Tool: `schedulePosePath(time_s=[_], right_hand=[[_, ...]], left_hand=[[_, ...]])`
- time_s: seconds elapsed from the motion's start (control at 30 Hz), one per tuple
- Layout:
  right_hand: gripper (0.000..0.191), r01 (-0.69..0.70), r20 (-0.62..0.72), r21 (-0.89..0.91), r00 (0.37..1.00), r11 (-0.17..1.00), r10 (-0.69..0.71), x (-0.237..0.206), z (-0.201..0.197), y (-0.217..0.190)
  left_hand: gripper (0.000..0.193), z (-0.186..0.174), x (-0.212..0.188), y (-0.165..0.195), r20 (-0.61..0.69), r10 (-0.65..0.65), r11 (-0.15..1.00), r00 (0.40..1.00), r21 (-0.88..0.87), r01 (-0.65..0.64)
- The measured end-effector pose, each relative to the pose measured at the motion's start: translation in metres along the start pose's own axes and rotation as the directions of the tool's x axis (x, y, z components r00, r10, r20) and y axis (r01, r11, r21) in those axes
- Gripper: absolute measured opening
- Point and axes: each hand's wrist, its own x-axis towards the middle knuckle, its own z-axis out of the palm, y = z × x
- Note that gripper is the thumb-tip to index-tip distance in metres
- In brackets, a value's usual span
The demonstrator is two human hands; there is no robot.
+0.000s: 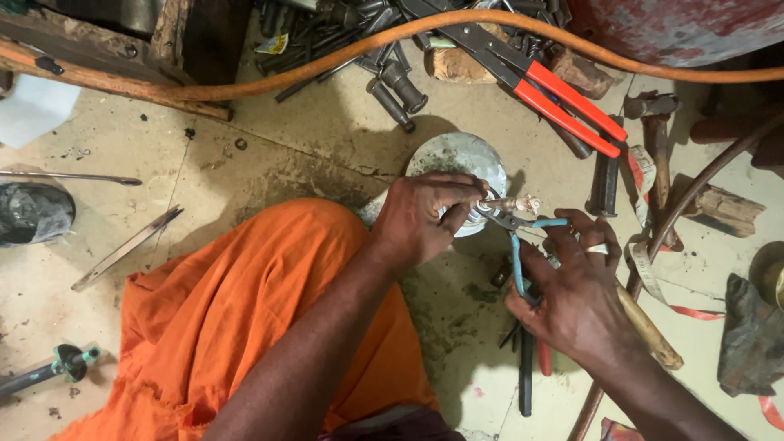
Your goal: The person sits on the workshop floor holding a small silver ornamental object with a turned stem and base. They use pliers to grip and work the piece, hold it near a lit blowtorch flame, and manipulate and turn the object by hand while working on its parts.
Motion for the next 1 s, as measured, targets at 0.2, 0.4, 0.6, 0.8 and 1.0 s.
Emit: schedulePosePath(time_s=[0.2,0.4,0.6,0.8,1.0], right_hand=[[0.058,-0.059,0.069,-0.092,0.995,0.994,0.065,-0.002,0.002,-0.005],[0.058,-0.043,0.071,-0.174,0.996,0.984,0.056,-0.006,0.003,-0.006],[0.059,0.005,0.033,-0.176,0.999,0.984,0.001,-0.010,0.000,-0.009],[0.054,-0.028,0.079,-0.160,0.996,0.987,0.041,-0.016,0.010,0.001],[0.056,0.015,0.076,-0.087,0.997,0.996,-0.009,-0.025,0.012,0.003]], left_hand=[[0.023,0.001,-0.001,0.000,0.033,-0.009,1.000,0.999,0.026,0.008],[0.020,-0.001,0.000,0.006,0.074,-0.189,0.982,0.979,-0.010,0.190],[0.015,-0.002,-0.004,0.009,0.001,-0.148,0.988,0.989,-0.049,0.148],[0.020,-0.001,-0.002,0.006,0.015,-0.122,0.990,0.992,-0.068,0.123],[0.018,-0.006,-0.008,0.010,0.069,-0.168,0.986,0.983,0.022,0.166]])
